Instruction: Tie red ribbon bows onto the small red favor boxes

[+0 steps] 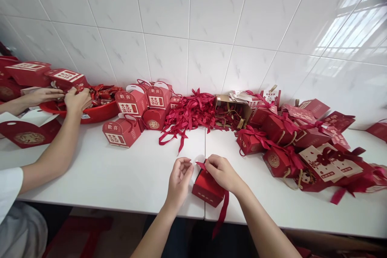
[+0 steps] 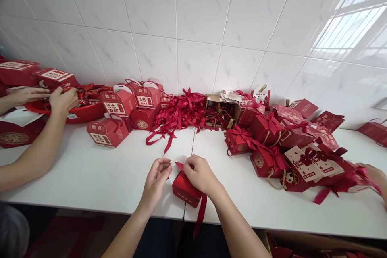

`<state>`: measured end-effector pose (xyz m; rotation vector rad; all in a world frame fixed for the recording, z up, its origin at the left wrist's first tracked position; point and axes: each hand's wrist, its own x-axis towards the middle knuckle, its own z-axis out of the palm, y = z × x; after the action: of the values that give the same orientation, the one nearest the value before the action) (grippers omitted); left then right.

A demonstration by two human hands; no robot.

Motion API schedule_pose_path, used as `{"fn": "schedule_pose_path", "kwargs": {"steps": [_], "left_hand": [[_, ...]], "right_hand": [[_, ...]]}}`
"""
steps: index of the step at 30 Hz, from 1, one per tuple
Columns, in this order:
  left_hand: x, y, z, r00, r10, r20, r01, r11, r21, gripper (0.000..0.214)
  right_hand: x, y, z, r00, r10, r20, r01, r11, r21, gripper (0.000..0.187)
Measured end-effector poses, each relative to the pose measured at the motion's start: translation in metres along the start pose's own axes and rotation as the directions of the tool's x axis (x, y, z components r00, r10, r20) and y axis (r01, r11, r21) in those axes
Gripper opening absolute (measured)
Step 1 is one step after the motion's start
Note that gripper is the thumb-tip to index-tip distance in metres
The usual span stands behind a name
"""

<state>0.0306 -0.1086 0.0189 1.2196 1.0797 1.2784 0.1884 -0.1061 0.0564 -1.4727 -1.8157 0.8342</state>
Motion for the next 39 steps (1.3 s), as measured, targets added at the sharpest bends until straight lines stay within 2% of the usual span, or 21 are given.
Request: {"fn": "schedule_pose_path", "kwargs": {"steps": [4,7,9,12,14,15,16,18,20,21,23,25,27,29,31,35,39], "left_hand": [[-0.002,0.000,0.002,0.999,0.005,0.037,-0.003,0.999,-0.042,0.031],[0.003,0.002,0.004,0.991,-0.070,0.112,0.078,0.995,-0.064,0.027],[0.009,0.004,0.006,0.978,-0.079,0.194,0.083,0.997,-0.009,0.027],[0.020,0.005,-0.001,0.962,-0.013,0.273,-0.048,0.975,0.217,0.032],[0.028,0.003,-0.017,0.979,-0.008,0.202,-0.093,0.868,0.488,0.030],[0.033,0.001,-0.029,0.992,-0.008,0.125,-0.074,0.770,0.633,0.028],[0.038,-0.001,-0.042,0.999,0.003,0.037,-0.029,0.693,0.720,0.024],[0.047,-0.005,-0.067,0.990,0.052,-0.131,0.072,0.606,0.792,0.018],[0.053,-0.006,-0.080,0.957,0.137,-0.256,0.135,0.570,0.810,0.013],[0.054,-0.006,-0.080,0.949,0.184,-0.257,0.100,0.596,0.796,0.015],[0.052,-0.005,-0.069,0.967,0.219,-0.127,-0.074,0.724,0.685,0.021],[0.045,-0.005,-0.047,0.979,0.175,0.102,-0.202,0.868,0.454,0.024],[0.037,-0.005,-0.026,0.954,0.076,0.290,-0.165,0.941,0.296,0.025],[0.031,-0.006,-0.014,0.917,0.005,0.400,-0.114,0.961,0.251,0.022],[0.027,-0.006,-0.013,0.888,-0.041,0.459,-0.078,0.968,0.238,0.020],[0.028,0.001,-0.028,0.853,-0.105,0.511,-0.018,0.973,0.230,0.023],[0.033,0.015,-0.037,0.884,-0.068,0.462,-0.081,0.952,0.295,0.022]], "right_hand": [[0.000,-0.001,0.002,0.999,-0.040,0.021,0.040,0.999,-0.016,0.026],[0.001,-0.001,0.002,0.995,-0.099,0.033,0.100,0.994,-0.035,0.023],[0.001,-0.003,0.002,0.993,-0.116,0.024,0.117,0.991,-0.062,0.024],[-0.004,-0.006,-0.003,0.986,-0.164,-0.012,0.163,0.985,-0.053,0.023],[-0.013,-0.002,-0.011,0.972,-0.189,-0.139,0.190,0.982,-0.009,0.019],[-0.020,0.002,-0.015,0.956,-0.178,-0.234,0.187,0.982,0.017,0.020],[-0.029,0.008,-0.020,0.932,-0.142,-0.332,0.166,0.985,0.044,0.023],[-0.049,0.026,-0.027,0.888,-0.023,-0.458,0.085,0.990,0.116,0.028],[-0.068,0.045,-0.028,0.885,0.108,-0.452,-0.017,0.979,0.201,0.030],[-0.075,0.053,-0.026,0.893,0.156,-0.421,-0.056,0.969,0.239,0.031],[-0.084,0.062,-0.017,0.921,0.203,-0.332,-0.098,0.946,0.308,0.032],[-0.085,0.063,-0.005,0.949,0.200,-0.243,-0.100,0.924,0.369,0.032],[-0.083,0.059,0.007,0.961,0.195,-0.195,-0.097,0.901,0.422,0.033],[-0.080,0.055,0.015,0.956,0.214,-0.199,-0.105,0.887,0.450,0.032],[-0.078,0.054,0.018,0.948,0.237,-0.211,-0.119,0.883,0.454,0.031],[-0.077,0.060,0.015,0.959,0.199,-0.201,-0.095,0.896,0.433,0.031],[-0.075,0.060,0.003,0.958,0.144,-0.248,-0.061,0.948,0.312,0.028]]}}
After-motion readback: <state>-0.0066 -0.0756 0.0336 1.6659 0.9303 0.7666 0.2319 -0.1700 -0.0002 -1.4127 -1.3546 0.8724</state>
